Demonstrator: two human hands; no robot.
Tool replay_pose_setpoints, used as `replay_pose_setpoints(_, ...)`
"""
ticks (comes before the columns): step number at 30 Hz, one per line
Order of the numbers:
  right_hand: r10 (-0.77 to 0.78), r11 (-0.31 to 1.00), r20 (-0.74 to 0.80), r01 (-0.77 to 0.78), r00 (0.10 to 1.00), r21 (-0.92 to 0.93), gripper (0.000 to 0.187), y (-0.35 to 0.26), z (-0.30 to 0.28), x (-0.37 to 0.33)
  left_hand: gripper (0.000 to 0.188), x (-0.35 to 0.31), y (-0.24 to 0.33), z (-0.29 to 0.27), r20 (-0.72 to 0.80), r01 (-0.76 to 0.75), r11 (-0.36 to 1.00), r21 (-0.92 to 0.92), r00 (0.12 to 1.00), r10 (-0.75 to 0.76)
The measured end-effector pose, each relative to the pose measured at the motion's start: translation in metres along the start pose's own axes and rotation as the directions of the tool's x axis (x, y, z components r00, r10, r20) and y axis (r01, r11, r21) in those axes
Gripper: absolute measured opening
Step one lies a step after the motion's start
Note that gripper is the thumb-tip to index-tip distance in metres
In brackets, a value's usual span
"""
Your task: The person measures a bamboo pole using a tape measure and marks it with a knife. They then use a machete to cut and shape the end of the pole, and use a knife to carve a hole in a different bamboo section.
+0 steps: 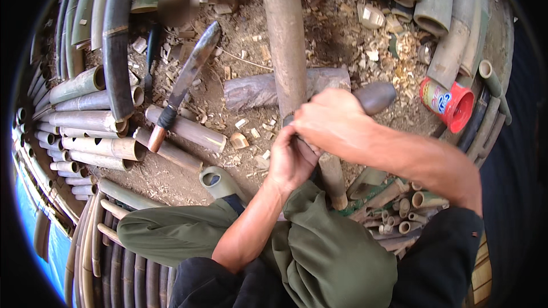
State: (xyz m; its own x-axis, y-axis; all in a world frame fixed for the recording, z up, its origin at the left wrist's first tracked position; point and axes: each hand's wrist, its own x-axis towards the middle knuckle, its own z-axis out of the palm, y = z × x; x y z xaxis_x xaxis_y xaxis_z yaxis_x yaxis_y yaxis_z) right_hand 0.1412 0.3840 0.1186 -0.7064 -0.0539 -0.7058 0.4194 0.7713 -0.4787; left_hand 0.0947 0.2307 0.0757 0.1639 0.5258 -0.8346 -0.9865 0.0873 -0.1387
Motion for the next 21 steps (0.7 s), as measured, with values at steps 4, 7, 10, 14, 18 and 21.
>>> replay_pose_setpoints(4,0.419,0.736,-0.069,-0.294,0.905,0.611,0.021,-0.004,0.058,-0.06,0.033,0.009,-0.009,0.018,-0.1,0.003,0.475,0.88,0.979,0.178)
replay_pose_setpoints(7,0.376,0.754,-0.067,-0.263,0.924,0.602,0.025,-0.008,0.059,-0.06,0.031,0.006,0.004,0.029,-0.154,0.115,0.401,0.909,0.986,0.067)
replay_pose_setpoints(10,0.287,0.89,-0.03,-0.255,0.957,0.377,0.024,-0.007,0.022,-0.046,0.025,-0.006,0.011,0.029,-0.115,0.053,0.759,0.648,0.993,0.029)
replay_pose_setpoints(14,0.026,0.998,0.025,-0.028,0.999,0.063,0.017,-0.008,-0.004,-0.02,0.026,-0.006,0.002,-0.006,-0.011,-0.037,0.996,0.085,0.999,0.038)
replay_pose_setpoints(18,-0.126,0.957,0.21,0.175,0.97,-0.233,0.011,-0.017,-0.044,0.016,0.036,-0.013,0.009,0.022,-0.006,-0.005,0.986,-0.168,1.0,0.004)
replay_pose_setpoints(21,-0.065,0.968,0.135,0.096,0.989,-0.231,0.022,-0.002,-0.009,-0.018,0.042,-0.002,-0.015,-0.003,0.051,0.094,0.992,-0.089,0.995,-0.089)
